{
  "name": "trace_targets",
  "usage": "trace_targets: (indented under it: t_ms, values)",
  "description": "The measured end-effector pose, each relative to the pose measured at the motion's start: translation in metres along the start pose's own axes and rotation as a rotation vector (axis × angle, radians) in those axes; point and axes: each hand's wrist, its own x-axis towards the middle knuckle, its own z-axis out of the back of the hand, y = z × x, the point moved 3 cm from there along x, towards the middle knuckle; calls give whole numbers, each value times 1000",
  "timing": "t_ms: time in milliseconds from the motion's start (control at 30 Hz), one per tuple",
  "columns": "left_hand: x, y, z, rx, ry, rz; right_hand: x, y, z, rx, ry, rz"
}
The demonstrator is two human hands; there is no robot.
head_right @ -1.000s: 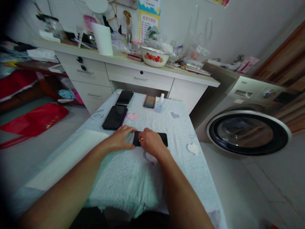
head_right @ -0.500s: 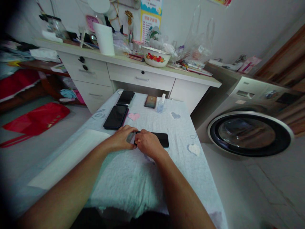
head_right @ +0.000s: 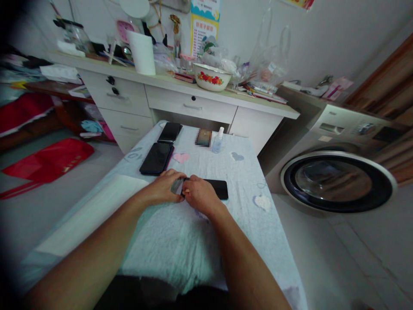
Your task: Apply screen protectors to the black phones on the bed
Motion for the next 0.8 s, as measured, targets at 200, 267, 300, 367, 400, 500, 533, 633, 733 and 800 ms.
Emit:
trace_targets:
  t_ms: [200,267,300,367,400,500,533,633,733,800]
  values:
    - [0,1,-1,7,-8,-4,0,0,0,18,-15,13]
    - [0,1,-2,14,-6,6,0,0,0,22,-15,11]
    - [1,1,-1,17,-5,8,0,0,0,26,-14,9]
    - [1,0,-1,18,0,5,0,0,0,34,-11,10]
    - [0,-1,0,16,2,2,0,0,0,37,-9,13]
    - [0,-2,1,4,0,0,0,2,-1,34,3,27]
    - [0,-2,1,1,-2,2,0,3,-1,31,5,32]
    - [0,-1,1,3,-7,6,0,4,-3,34,-3,45]
    - [1,0,-1,6,-13,-7,1,5,-5,47,-14,57]
    - [1,1,-2,7,-13,-18,1,5,-5,44,-25,54]
